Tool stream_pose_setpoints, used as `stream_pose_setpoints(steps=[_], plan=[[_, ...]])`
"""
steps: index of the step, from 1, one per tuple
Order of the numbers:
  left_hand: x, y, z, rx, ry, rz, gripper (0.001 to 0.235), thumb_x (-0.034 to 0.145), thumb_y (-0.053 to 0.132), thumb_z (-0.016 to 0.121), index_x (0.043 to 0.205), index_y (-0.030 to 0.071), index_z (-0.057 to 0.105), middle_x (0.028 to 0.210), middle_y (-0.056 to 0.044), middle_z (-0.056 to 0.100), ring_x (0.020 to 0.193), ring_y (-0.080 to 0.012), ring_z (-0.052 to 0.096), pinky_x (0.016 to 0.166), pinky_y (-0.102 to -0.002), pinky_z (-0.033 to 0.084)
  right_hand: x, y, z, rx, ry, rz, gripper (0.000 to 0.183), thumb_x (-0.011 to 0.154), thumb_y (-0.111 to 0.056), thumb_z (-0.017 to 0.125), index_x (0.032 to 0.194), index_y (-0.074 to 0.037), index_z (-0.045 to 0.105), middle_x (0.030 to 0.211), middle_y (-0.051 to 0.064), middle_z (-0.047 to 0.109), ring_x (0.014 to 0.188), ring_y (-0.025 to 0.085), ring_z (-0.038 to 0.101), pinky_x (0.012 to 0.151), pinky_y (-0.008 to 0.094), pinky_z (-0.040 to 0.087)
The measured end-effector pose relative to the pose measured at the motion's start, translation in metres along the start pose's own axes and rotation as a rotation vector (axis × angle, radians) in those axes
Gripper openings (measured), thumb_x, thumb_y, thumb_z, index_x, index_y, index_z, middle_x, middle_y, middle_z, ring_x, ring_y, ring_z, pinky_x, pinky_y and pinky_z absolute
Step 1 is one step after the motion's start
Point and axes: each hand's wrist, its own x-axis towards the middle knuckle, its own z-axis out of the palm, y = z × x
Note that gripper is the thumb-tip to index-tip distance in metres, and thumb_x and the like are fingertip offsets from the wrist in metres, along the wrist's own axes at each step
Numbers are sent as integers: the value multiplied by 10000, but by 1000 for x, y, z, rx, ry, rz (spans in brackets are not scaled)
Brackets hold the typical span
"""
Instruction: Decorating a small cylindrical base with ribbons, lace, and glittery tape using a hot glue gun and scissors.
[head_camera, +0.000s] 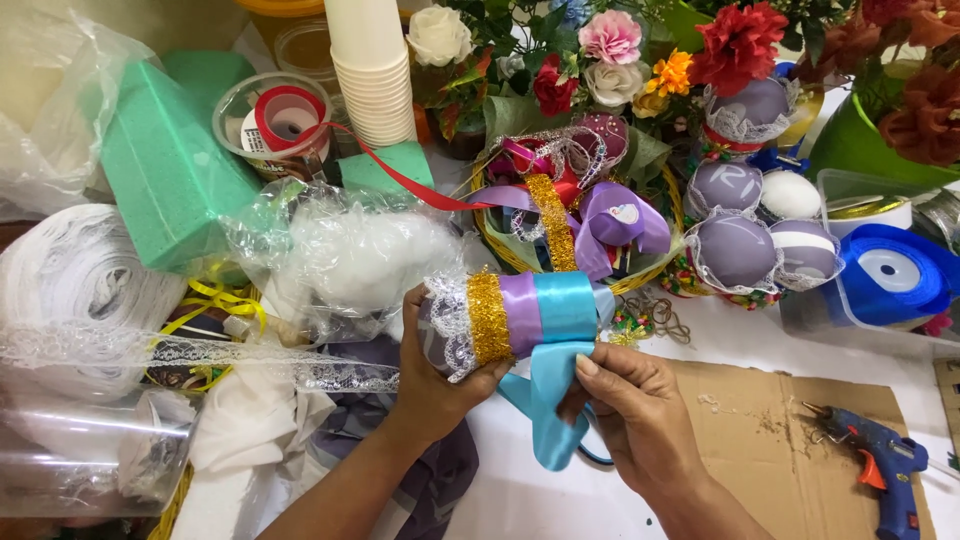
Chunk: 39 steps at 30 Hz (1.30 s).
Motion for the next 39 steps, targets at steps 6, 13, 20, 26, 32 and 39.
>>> stream_pose_setpoints(steps=[6, 13, 20, 26, 32, 39], plan=[[3, 11, 12, -203, -16, -105, 986, 722, -27, 843, 1484, 141, 239, 1230, -187, 578, 1074, -232, 659, 919, -352, 592, 1, -6, -7, 71, 45, -28, 408, 909, -61, 642, 1278, 100, 704, 910, 183, 779, 780, 244, 740, 692, 346, 611], [10, 13, 7, -348, 45, -48, 977, 759, -48, 818, 1526, 138, 242, 1359, -199, 532, 1193, -271, 617, 959, -414, 597, -14, -12, -10, -48, -192, -142, 370, 910, -111, 663, 1204, 107, 721, 1053, 236, 797, 939, 314, 753, 857, 413, 603], [13, 31, 2, -504, -32, -4, 950, 800, -39, 787, 1550, 149, 235, 1366, -195, 511, 1202, -297, 593, 932, -402, 582, 9, -13, -4, -310, -150, 97, 686, 886, -570, 473, 956, 56, 744, 890, 222, 826, 806, 313, 805, 770, 426, 662], [10, 29, 6, -645, -201, -52, 781, 863, -3, 768, 1525, 70, 359, 1362, -213, 579, 1227, -363, 611, 964, -480, 588, 23, -26, 3, 99, -227, 10, 842, 947, -630, 357, 1453, 26, 510, 1259, 222, 703, 1117, 318, 683, 941, 463, 541], [12, 24, 10, -604, -232, -95, 774, 867, -20, 751, 1497, 89, 315, 1324, -218, 545, 1209, -339, 603, 971, -456, 587, 20, -37, 3, 105, -269, -164, 858, 980, -614, 367, 1588, -11, 306, 1426, 289, 568, 1287, 328, 589, 1020, 438, 488], [13, 11, -4, -288, -74, -52, 1047, 768, 66, 838, 1571, 112, 167, 1373, -177, 537, 1256, -276, 585, 1022, -415, 547, 23, -29, -2, 46, -291, -102, 826, 1021, -572, 349, 1616, -12, 233, 1334, 304, 643, 1111, 344, 693, 917, 430, 567]])
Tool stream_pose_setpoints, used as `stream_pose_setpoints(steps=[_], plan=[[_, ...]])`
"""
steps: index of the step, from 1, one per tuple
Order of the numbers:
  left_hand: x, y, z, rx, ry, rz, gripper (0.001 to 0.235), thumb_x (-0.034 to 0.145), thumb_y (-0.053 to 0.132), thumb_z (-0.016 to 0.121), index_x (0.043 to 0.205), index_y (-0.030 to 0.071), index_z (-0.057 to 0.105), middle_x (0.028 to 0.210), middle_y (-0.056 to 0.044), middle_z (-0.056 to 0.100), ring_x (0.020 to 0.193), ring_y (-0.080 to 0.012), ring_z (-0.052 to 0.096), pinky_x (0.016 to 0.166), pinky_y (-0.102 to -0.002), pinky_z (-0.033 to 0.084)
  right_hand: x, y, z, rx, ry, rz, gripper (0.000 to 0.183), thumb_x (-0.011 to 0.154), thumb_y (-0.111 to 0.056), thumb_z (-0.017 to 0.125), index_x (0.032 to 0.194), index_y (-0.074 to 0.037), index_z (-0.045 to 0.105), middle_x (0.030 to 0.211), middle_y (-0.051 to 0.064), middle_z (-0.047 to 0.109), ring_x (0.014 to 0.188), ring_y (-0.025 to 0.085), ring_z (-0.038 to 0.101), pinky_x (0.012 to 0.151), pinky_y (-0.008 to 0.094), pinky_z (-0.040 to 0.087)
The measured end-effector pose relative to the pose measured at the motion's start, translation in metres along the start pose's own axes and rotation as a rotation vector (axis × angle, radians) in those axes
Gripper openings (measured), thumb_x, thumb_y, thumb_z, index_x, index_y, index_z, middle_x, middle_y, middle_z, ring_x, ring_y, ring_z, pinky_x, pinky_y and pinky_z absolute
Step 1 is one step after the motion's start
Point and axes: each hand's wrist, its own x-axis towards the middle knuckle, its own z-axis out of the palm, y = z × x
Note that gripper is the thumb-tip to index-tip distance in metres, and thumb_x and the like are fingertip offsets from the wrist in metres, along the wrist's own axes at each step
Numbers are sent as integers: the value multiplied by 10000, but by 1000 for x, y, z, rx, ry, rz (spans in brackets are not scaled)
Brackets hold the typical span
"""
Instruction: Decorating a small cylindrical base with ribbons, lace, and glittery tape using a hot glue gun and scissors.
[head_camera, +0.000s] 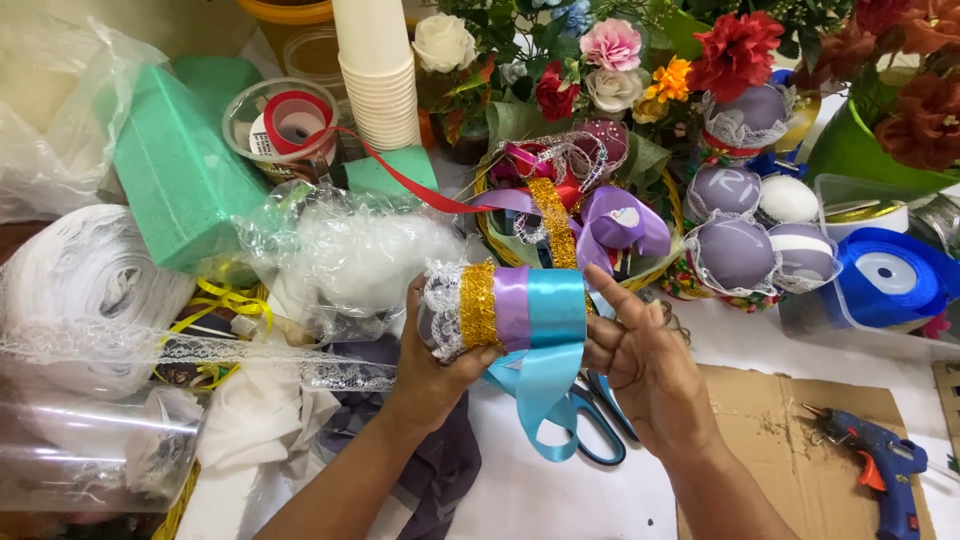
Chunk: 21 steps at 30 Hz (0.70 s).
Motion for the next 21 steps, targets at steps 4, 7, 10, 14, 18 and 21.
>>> stream_pose_setpoints(steps=[4, 7, 10, 14, 18, 21], plan=[[0, 8, -1, 157, 14, 42, 992, 703, -30, 851, 1460, 132, 230, 1231, -126, 501, 1133, -197, 562, 913, -328, 537, -3, 1, -1, 9, -35, 4, 839, 1040, -568, 387, 1636, -21, 167, 1262, 292, 675, 1026, 302, 707, 901, 395, 554], [0, 10, 1, 227, -25, 141, 969, 725, 45, 863, 1473, 122, 252, 1330, -152, 468, 1225, -252, 566, 984, -362, 524, -7, -5, 2, -111, 8, -13, 763, 1060, -493, 356, 1639, -32, 171, 954, 275, 749, 1022, 346, 744, 970, 464, 566], [0, 14, 6, 268, -59, 210, 912, 721, 56, 868, 1432, 135, 304, 1367, -149, 456, 1239, -249, 557, 995, -349, 527, -8, -9, 3, -141, 17, 26, 786, 1025, -504, 426, 1641, -75, 196, 984, 255, 775, 915, 339, 779, 891, 459, 607], [0, 18, 7, 246, -15, 179, 946, 704, 42, 875, 1447, 142, 300, 1392, -149, 447, 1286, -259, 537, 1030, -359, 519, -6, -15, 4, -357, 171, -34, 831, 965, -538, 456, 1640, -105, 238, 867, 174, 752, 779, 261, 723, 711, 398, 575], [-1, 27, 10, 278, -42, 229, 929, 745, 48, 869, 1470, 159, 299, 1447, -129, 356, 1349, -264, 466, 1094, -362, 464, 1, -14, -3, -439, 252, 35, 998, 798, -644, 475, 1629, -121, 295, 1144, 152, 671, 973, 284, 685, 834, 417, 561], [7, 13, 2, 268, -99, 366, 1128, 674, 98, 955, 1552, 42, 250, 1417, -178, 537, 1299, -231, 538, 1148, -443, 413, 5, 2, -11, -381, -7, -124, 979, 890, -624, 488, 1644, -76, 186, 1361, 322, 584, 1273, 489, 574, 1051, 644, 412]])
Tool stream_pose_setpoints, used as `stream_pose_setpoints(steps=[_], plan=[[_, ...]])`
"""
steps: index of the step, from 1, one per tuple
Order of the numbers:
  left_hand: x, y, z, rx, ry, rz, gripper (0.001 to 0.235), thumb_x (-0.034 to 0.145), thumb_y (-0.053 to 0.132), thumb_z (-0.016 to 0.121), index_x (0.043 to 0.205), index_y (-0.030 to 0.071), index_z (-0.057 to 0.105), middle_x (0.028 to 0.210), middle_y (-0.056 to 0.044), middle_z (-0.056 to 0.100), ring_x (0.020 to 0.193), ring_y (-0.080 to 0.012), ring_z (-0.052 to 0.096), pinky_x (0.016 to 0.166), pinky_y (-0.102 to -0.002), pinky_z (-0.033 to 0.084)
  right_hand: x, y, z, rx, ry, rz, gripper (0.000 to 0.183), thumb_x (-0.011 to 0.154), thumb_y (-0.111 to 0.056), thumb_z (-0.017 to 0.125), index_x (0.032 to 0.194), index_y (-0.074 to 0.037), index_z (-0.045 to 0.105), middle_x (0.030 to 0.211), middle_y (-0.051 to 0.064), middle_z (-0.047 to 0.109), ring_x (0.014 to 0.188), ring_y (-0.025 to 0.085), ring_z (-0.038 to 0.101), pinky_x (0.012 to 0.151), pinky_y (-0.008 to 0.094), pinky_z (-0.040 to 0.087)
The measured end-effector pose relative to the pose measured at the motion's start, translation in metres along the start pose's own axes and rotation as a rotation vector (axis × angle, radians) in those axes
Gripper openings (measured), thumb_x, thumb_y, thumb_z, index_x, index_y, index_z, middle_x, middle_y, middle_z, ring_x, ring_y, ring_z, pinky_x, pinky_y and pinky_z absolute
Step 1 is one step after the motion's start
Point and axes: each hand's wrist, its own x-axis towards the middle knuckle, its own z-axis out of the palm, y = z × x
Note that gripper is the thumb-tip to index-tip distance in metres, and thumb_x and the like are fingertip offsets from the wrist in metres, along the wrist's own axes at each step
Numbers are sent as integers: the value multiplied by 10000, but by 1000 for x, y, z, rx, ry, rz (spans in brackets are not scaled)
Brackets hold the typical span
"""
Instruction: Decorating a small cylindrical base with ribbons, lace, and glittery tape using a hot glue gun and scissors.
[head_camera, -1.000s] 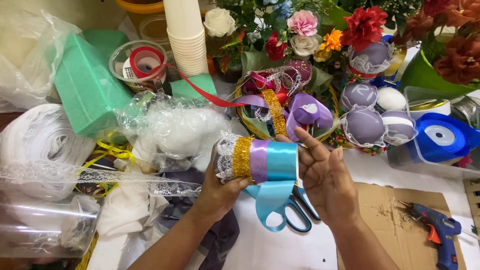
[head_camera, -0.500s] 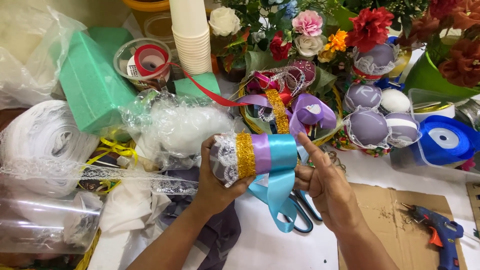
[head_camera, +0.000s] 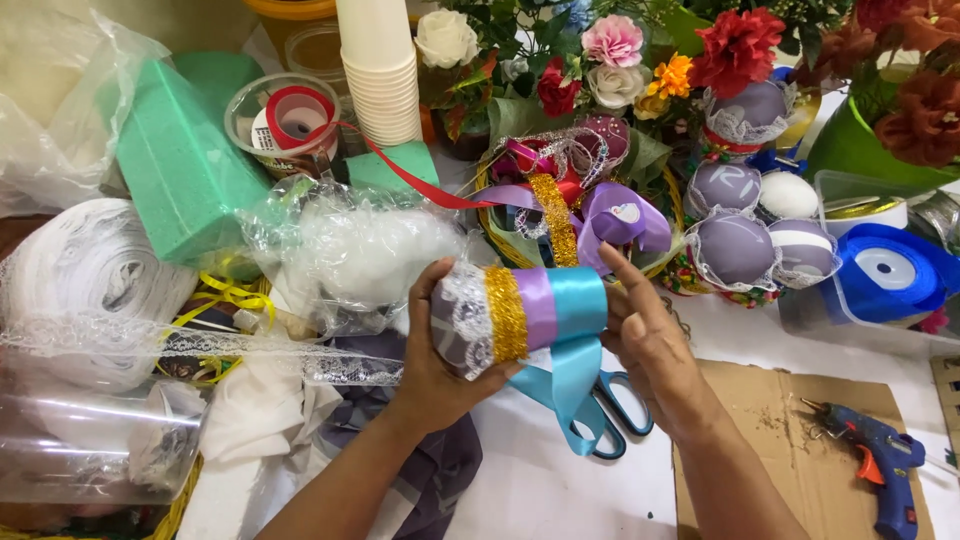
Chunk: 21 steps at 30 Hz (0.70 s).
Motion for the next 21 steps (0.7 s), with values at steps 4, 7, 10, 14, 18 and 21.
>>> stream_pose_setpoints(steps=[4, 7, 10, 14, 18, 21], plan=[[-1, 5, 16, -34, -71, 25, 1186, 712, 79, 934, 1600, 42, 149, 1473, -207, 507, 1351, -273, 512, 1172, -484, 389, 2, -4, 4, 5, -46, -49, 932, 887, -445, 581, 1629, -37, 193, 1342, 383, 571, 1211, 519, 582, 1069, 688, 388], [2, 5, 19, -96, -90, 23, 1302, 717, 42, 919, 1639, 81, 1, 1539, -223, 435, 1401, -292, 459, 1206, -499, 342, 1, 3, 0, -3, -14, -66, 788, 829, -245, 650, 1547, -28, 409, 1205, 265, 677, 1126, 386, 669, 1010, 563, 502], [-6, -13, 16, -243, -125, -29, 1410, 722, 68, 928, 1645, 107, -137, 1572, -245, 356, 1420, -311, 386, 1223, -553, 303, -2, 24, -4, 82, 57, -133, 768, 790, -174, 695, 1486, 32, 443, 1131, 268, 664, 1049, 387, 676, 962, 540, 535], [-24, -34, 20, -537, -98, -343, 1113, 642, -53, 944, 1520, 133, 285, 1347, -72, 457, 1342, -326, 470, 1097, -588, 369, -6, 49, 8, 283, 166, -199, 678, 819, -124, 694, 1427, -12, 415, 1231, 229, 617, 1096, 327, 659, 940, 475, 565], [-43, -62, 24, -664, -130, -435, 967, 746, -85, 844, 1577, 87, 382, 1398, -112, 594, 1256, -308, 595, 1076, -563, 431, -4, 59, 21, 584, 125, 61, 629, 876, -206, 656, 1438, -61, 413, 1174, 230, 694, 940, 345, 768, 774, 453, 656], [-30, -23, 13, -643, -144, -560, 543, 842, 54, 844, 1345, 171, 679, 1167, 16, 726, 1164, -217, 673, 1052, -500, 514, -2, 43, 34, 779, 112, 240, 526, 904, -191, 629, 1385, -65, 457, 969, 248, 753, 689, 269, 775, 630, 374, 680]])
